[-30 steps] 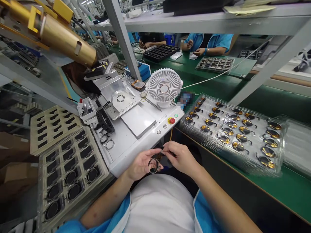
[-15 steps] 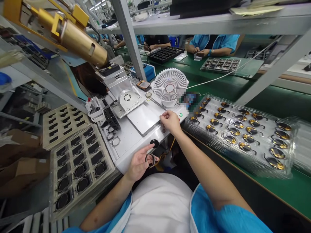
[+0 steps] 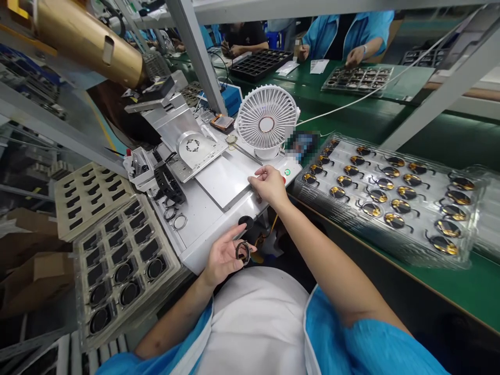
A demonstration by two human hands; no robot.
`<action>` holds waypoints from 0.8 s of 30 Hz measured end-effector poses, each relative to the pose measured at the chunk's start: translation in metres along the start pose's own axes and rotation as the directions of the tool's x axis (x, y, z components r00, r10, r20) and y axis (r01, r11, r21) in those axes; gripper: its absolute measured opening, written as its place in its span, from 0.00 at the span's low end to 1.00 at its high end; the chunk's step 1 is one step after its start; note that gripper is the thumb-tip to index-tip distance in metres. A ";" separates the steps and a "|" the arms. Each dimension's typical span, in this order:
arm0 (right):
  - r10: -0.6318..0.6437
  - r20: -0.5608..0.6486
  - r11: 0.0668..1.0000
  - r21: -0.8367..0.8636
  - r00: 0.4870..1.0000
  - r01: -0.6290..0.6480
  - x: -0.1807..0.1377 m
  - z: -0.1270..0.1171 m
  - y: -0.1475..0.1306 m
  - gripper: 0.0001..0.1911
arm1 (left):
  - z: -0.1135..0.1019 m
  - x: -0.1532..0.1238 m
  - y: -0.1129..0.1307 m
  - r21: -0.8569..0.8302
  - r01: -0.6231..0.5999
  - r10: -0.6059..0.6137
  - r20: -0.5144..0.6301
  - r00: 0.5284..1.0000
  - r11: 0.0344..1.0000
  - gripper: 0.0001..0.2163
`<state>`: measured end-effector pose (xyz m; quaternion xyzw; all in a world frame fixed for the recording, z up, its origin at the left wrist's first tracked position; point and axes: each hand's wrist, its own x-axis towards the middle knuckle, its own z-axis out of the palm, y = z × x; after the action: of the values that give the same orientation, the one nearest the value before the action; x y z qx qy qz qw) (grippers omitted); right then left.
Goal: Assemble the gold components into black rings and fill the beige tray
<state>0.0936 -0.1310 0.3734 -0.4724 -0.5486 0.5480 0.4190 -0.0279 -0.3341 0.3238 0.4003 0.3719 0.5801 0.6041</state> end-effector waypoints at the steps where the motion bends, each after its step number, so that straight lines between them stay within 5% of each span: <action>1: 0.010 -0.002 1.000 -0.014 1.000 -0.010 0.000 -0.002 0.000 0.16 | 0.000 -0.001 0.001 0.024 -0.002 0.002 -0.001 1.000 1.000 0.39; 6: -0.101 -0.103 0.994 -0.042 0.989 0.097 -0.032 -0.021 0.009 0.20 | -0.003 -0.009 0.003 0.232 -0.128 0.127 0.019 0.992 0.964 0.42; 9: -0.130 0.014 0.991 -0.023 0.991 0.130 -0.077 -0.026 0.021 0.23 | 0.000 -0.011 0.002 0.456 -0.220 0.214 0.067 0.975 0.862 0.45; 13: -0.073 0.147 0.994 0.093 0.987 0.059 -0.120 -0.021 0.033 0.27 | 0.011 -0.003 0.001 0.642 -0.246 0.174 0.174 0.969 0.726 0.44; 16: -0.048 0.105 0.987 0.158 0.993 0.031 -0.124 -0.020 0.032 0.27 | 0.019 0.005 0.001 0.655 -0.250 0.146 0.210 0.967 0.713 0.42; 24: 0.034 0.178 0.963 0.256 0.983 -0.080 -0.119 -0.036 0.021 0.21 | 0.011 0.003 0.004 0.417 -0.234 0.156 0.212 0.965 0.878 0.38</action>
<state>0.1543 -0.2413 0.3615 -0.3796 -0.4915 0.6662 0.4129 -0.0192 -0.3315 0.3323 0.6101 0.3969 0.5027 0.4664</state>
